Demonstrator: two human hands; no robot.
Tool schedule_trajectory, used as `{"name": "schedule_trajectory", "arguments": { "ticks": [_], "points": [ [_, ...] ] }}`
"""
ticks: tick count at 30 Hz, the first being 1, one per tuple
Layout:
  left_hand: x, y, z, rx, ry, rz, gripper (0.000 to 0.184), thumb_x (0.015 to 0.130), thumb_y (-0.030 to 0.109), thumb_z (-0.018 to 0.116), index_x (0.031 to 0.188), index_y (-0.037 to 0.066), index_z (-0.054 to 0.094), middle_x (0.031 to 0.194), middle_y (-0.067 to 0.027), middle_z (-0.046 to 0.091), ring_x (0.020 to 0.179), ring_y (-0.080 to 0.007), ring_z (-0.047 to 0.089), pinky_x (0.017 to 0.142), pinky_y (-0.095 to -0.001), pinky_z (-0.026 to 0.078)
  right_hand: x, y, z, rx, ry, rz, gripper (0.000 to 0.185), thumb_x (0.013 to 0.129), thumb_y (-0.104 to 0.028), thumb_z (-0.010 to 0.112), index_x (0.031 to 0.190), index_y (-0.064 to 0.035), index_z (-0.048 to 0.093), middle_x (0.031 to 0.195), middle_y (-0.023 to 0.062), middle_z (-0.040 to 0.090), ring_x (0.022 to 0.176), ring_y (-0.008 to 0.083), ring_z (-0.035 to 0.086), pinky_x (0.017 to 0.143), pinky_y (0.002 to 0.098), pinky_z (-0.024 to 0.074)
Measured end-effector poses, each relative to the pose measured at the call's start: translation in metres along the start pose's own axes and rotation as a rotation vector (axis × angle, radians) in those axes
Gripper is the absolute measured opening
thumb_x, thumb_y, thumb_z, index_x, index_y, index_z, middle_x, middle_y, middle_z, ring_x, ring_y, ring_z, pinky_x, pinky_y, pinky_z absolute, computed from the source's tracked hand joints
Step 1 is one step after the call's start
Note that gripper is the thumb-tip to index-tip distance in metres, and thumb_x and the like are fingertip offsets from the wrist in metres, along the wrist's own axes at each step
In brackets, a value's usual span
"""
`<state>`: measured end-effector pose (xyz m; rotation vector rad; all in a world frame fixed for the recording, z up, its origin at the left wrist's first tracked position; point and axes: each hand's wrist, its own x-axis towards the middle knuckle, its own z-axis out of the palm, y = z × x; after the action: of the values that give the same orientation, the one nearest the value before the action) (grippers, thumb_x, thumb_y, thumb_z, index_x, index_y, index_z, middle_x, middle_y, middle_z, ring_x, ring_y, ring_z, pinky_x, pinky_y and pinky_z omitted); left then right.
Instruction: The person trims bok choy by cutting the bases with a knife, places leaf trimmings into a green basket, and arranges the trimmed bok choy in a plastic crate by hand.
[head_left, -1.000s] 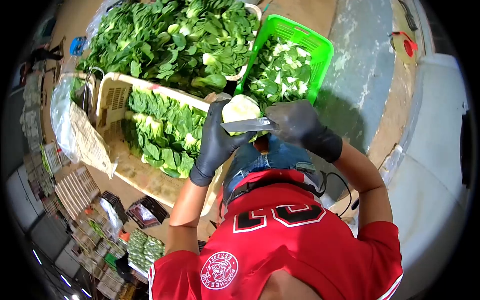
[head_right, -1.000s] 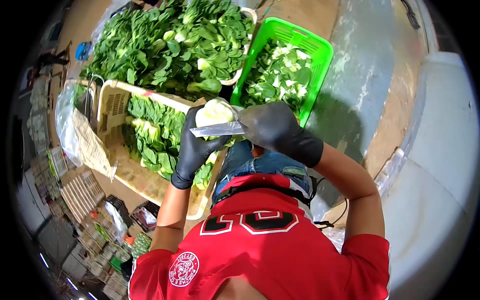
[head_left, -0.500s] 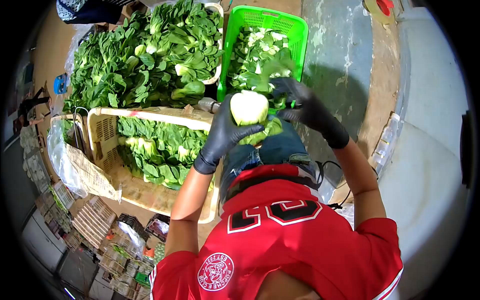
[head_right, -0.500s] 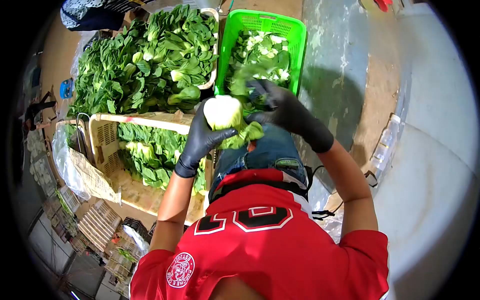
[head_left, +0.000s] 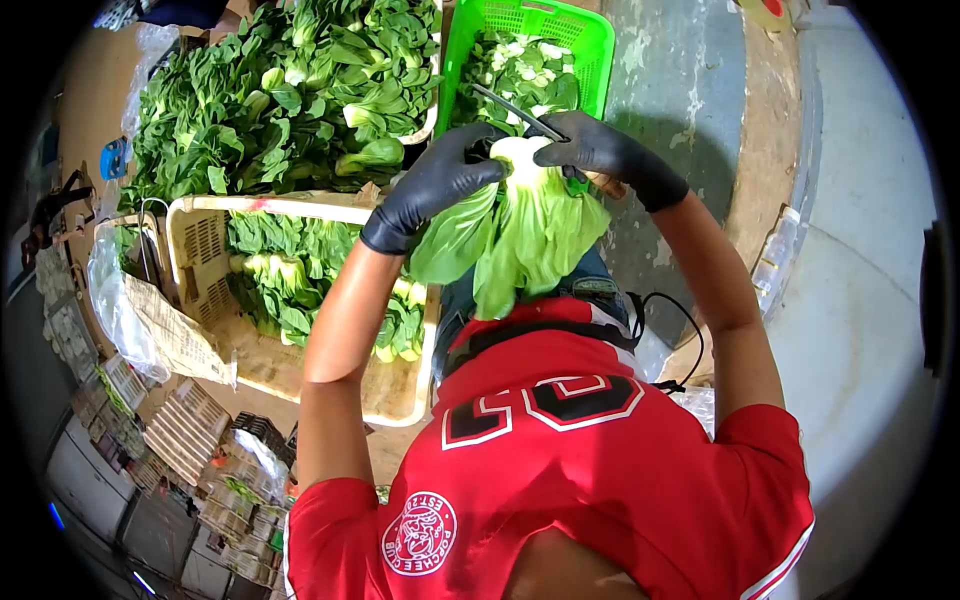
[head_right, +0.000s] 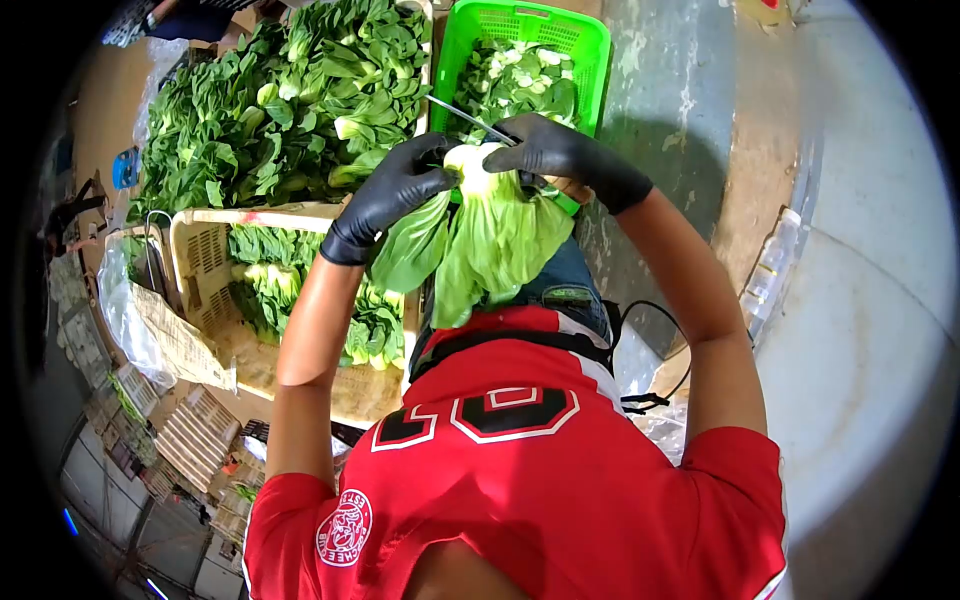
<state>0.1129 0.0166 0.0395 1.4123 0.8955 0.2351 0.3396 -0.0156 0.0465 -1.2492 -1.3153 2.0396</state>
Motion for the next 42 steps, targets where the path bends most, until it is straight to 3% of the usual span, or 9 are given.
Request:
{"name": "schedule_trajectory", "arguments": {
  "ticks": [11, 16, 21, 24, 28, 29, 32, 37, 42],
  "points": [
    [0.019, -0.031, -0.002, -0.21, -0.232, -0.025, 0.02, 0.079, 0.01, 0.056, 0.094, -0.002, 0.058, 0.083, -0.0041, 0.06, 0.075, -0.009, 0.056, 0.068, -0.0247, 0.047, 0.012, 0.039, -0.009, -0.191, -0.057, -0.022, 0.04, 0.07, -0.028, 0.063, 0.094, 0.0029, 0.059, 0.074, 0.0034, 0.056, 0.064, 0.0094, 0.049, 0.057, 0.0254, 0.042],
    [0.019, -0.075, -0.004, 0.342, 0.325, 0.258, 0.045, 0.079, 0.031, 0.064, 0.108, -0.003, 0.055, 0.103, -0.018, 0.06, 0.098, -0.0279, 0.057, 0.088, -0.0345, 0.043, 0.001, 0.019, -0.009, -0.036, 0.102, 0.019, 0.047, 0.073, -0.038, 0.066, 0.096, 0.0023, 0.059, 0.069, 0.0011, 0.051, 0.06, 0.0091, 0.048, 0.054, 0.0244, 0.0412],
    [0.005, -0.078, 0.021, -0.473, -0.003, 0.039, 0.05, 0.087, 0.025, 0.059, 0.125, -0.004, 0.044, 0.123, -0.0149, 0.05, 0.108, -0.0189, 0.051, 0.092, -0.0316, 0.04, 0.018, 0.022, 0.013, -0.09, 0.417, -0.003, 0.041, 0.076, -0.025, 0.07, 0.102, 0.0047, 0.058, 0.072, 0.0026, 0.057, 0.057, 0.0086, 0.052, 0.051, 0.0251, 0.0427],
    [-0.016, -0.072, 0.033, -0.126, 0.216, -0.139, 0.087, 0.076, 0.046, 0.067, 0.132, -0.008, 0.03, 0.131, -0.0239, 0.039, 0.12, -0.0295, 0.041, 0.103, -0.0356, 0.031, 0.044, 0.04, 0.021, -0.099, 0.367, 0.059, 0.04, 0.076, -0.019, 0.07, 0.103, 0.0077, 0.056, 0.075, 0.0066, 0.061, 0.053, 0.0092, 0.052, 0.048, 0.0251, 0.0429],
    [-0.083, -0.081, 0.003, -0.544, 0.515, 0.054, 0.057, 0.087, 0.033, 0.058, 0.126, -0.004, 0.041, 0.12, -0.0168, 0.052, 0.109, -0.0225, 0.052, 0.096, -0.0311, 0.039, 0.088, 0.02, 0.025, 0.003, 0.064, 0.212, 0.039, 0.081, -0.027, 0.064, 0.108, 0.0008, 0.058, 0.081, 0.0083, 0.061, 0.071, 0.0131, 0.056, 0.062, 0.0273, 0.0448],
    [-0.104, -0.092, -0.011, -0.642, 0.693, 0.055, 0.05, 0.087, 0.028, 0.057, 0.124, -0.003, 0.043, 0.114, -0.0138, 0.055, 0.105, -0.0202, 0.054, 0.093, -0.0297, 0.041, 0.118, 0.037, 0.017, -0.411, 0.111, -0.216, 0.037, 0.083, -0.028, 0.062, 0.107, -0.0007, 0.059, 0.085, 0.0079, 0.06, 0.076, 0.0136, 0.056, 0.067, 0.0283, 0.0447],
    [-0.186, -0.158, -0.027, -0.788, 1.224, 0.045, 0.037, 0.086, 0.015, 0.059, 0.118, -0.001, 0.05, 0.101, -0.0087, 0.061, 0.095, -0.0165, 0.057, 0.086, -0.0282, 0.044, 0.192, -0.04, 0.091, 0.382, 0.142, -0.014, 0.033, 0.092, -0.028, 0.049, 0.116, -0.006, 0.054, 0.098, 0.004, 0.06, 0.087, 0.0161, 0.054, 0.08, 0.0291, 0.0435],
    [-0.302, -0.295, -0.031, -0.182, 1.653, -0.364, 0.034, 0.079, 0.013, 0.063, 0.108, -0.002, 0.057, 0.096, -0.015, 0.063, 0.088, -0.0226, 0.061, 0.078, -0.0325, 0.047, 0.272, -0.154, 0.192, 0.124, -0.044, -0.059, 0.04, 0.087, -0.042, 0.054, 0.108, -0.0075, 0.052, 0.092, 0.0072, 0.065, 0.067, 0.0113, 0.058, 0.051, 0.023, 0.0443],
    [-0.317, -0.31, -0.109, 0.69, 1.331, -0.67, 0.04, 0.067, 0.016, 0.067, 0.103, 0.002, 0.058, 0.099, -0.0155, 0.059, 0.094, -0.0309, 0.054, 0.085, -0.0401, 0.042, 0.254, -0.111, 0.236, -0.268, -0.136, -0.068, 0.039, 0.087, -0.035, 0.056, 0.108, -0.0016, 0.06, 0.089, 0.006, 0.066, 0.062, 0.0102, 0.056, 0.05, 0.0223, 0.0432]
  ]
}}
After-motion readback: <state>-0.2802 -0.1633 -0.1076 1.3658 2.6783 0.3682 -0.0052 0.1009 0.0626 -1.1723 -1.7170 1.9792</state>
